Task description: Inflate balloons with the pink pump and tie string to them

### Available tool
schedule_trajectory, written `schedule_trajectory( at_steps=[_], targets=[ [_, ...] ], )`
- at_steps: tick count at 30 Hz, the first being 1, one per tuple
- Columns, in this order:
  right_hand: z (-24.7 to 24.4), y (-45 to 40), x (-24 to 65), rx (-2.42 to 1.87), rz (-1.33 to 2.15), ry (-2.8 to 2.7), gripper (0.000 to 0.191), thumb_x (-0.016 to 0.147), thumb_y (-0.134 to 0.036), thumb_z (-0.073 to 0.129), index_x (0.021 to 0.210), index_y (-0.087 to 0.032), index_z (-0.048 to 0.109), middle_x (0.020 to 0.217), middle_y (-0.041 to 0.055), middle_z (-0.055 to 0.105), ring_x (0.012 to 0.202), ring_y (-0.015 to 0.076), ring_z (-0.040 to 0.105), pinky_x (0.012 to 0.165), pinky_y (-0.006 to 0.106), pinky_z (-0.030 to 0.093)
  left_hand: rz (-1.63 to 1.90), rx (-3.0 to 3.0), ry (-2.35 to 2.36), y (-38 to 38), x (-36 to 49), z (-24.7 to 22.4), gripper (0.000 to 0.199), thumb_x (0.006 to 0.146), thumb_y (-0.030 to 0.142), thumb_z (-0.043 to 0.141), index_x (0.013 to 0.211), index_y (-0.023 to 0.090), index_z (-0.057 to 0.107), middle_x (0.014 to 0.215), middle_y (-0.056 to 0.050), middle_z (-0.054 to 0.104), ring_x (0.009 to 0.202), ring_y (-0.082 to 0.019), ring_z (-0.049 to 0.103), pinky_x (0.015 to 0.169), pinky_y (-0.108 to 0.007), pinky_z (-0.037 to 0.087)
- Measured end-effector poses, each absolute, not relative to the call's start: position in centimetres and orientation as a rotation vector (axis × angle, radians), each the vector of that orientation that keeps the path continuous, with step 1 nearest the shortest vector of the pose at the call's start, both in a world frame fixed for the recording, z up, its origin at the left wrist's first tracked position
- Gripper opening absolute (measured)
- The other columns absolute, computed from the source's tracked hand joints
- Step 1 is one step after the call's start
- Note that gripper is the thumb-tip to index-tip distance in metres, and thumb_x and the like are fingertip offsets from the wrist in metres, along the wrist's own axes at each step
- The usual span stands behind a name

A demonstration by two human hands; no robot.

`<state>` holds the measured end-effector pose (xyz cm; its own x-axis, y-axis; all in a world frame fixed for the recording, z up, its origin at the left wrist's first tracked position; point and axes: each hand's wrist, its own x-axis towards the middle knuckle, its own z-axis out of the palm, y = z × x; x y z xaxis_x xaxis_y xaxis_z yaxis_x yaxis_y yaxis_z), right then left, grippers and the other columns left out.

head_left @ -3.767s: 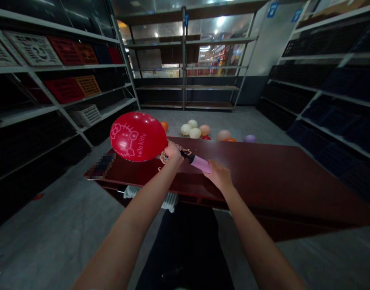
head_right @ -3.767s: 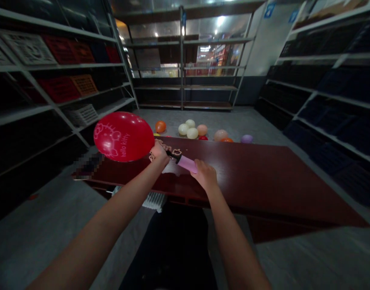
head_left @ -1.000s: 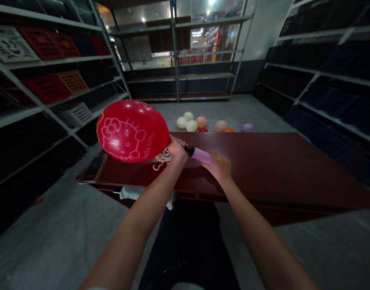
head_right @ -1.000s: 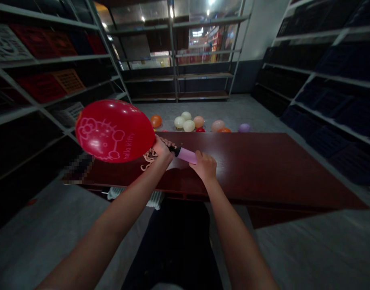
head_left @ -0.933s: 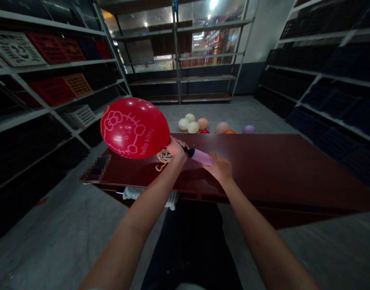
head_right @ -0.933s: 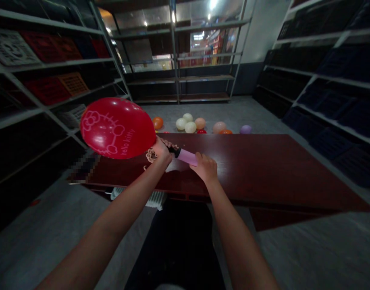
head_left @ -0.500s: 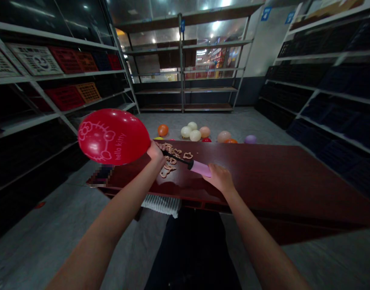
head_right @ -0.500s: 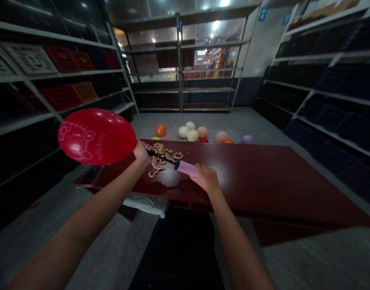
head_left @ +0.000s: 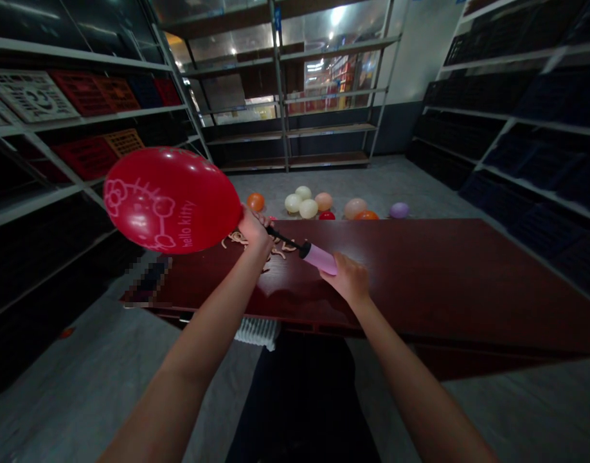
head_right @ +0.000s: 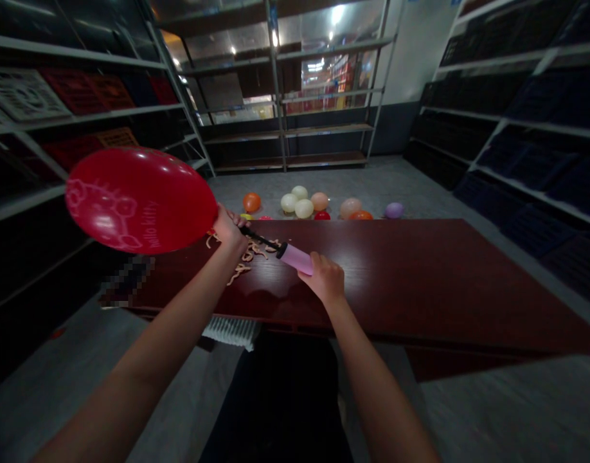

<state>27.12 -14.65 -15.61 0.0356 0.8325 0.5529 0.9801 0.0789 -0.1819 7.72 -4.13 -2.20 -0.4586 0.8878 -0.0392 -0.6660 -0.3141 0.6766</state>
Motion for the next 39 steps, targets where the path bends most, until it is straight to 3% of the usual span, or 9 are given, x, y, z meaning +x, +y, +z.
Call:
schedule_trajectory(
  at_steps=[7, 10, 17, 29, 34, 39],
  targets=[
    [-15.8, -14.5, 27.2, -1.822, -0.342, -1.800, 0.031, 0.087, -0.047, 0.065, 0.099, -0.019, 0.064, 0.087, 0.0085, 0.074, 0.077, 0.0234, 0.068, 0.061, 0.029, 0.030, 1.816, 0.493, 0.765, -5.5, 13.8, -5.4, 0.056, 0.097, 0.056, 0.056, 0.060, 0.023, 0.027, 0.041, 0.009, 0.028, 0.031, -0.007, 0.029, 0.036, -0.023, 0.027],
    [-15.8, -14.5, 27.1, -1.828, -0.341, -1.808, 0.031, 0.086, -0.048, 0.064, 0.099, -0.020, 0.064, 0.087, 0.0079, 0.075, 0.077, 0.0230, 0.068, 0.060, 0.029, 0.029, 1.777, 0.480, 0.750, -5.8, 13.9, -5.9, 0.056, 0.096, 0.055, 0.057, 0.061, 0.023, 0.027, 0.041, 0.009, 0.029, 0.031, -0.007, 0.029, 0.036, -0.023, 0.027],
    [-15.3, -14.8, 26.0, -1.788, -0.370, -1.884, 0.037, 0.088, -0.056, 0.061, 0.096, -0.020, 0.066, 0.081, 0.0065, 0.074, 0.071, 0.0206, 0.067, 0.059, 0.029, 0.027, 1.784, 0.384, 0.769, -6.8, 11.0, -5.5, 0.043, 0.099, 0.029, 0.052, 0.062, 0.023, 0.029, 0.042, 0.009, 0.028, 0.031, -0.007, 0.030, 0.038, -0.023, 0.027],
    [-15.0, -15.3, 26.0, -1.736, -0.372, -1.980, 0.036, 0.088, -0.054, 0.064, 0.101, -0.020, 0.067, 0.092, 0.0057, 0.076, 0.077, 0.0194, 0.068, 0.064, 0.028, 0.034, 1.873, 0.356, 0.811, -6.3, 4.1, -3.6, 0.048, 0.097, 0.037, 0.057, 0.062, 0.022, 0.027, 0.043, 0.009, 0.027, 0.033, -0.006, 0.029, 0.040, -0.021, 0.031],
    [-15.2, -15.0, 25.9, -1.710, -0.397, -1.989, 0.032, 0.087, -0.051, 0.066, 0.096, -0.020, 0.066, 0.086, 0.0061, 0.074, 0.075, 0.0194, 0.067, 0.065, 0.028, 0.033, 1.908, 0.340, 0.906, -5.2, 0.5, -1.8, 0.045, 0.102, 0.039, 0.046, 0.065, 0.022, 0.027, 0.045, 0.010, 0.023, 0.034, -0.007, 0.027, 0.041, -0.021, 0.030],
    [-15.6, -14.7, 26.4, -1.731, -0.425, -1.934, 0.032, 0.087, -0.049, 0.067, 0.097, -0.019, 0.065, 0.086, 0.0067, 0.074, 0.073, 0.0195, 0.065, 0.064, 0.030, 0.032, 1.959, 0.346, 0.889, -4.0, 0.7, -1.8, 0.046, 0.102, 0.045, 0.046, 0.067, 0.022, 0.025, 0.049, 0.010, 0.022, 0.036, -0.007, 0.026, 0.041, -0.020, 0.030]
  ],
)
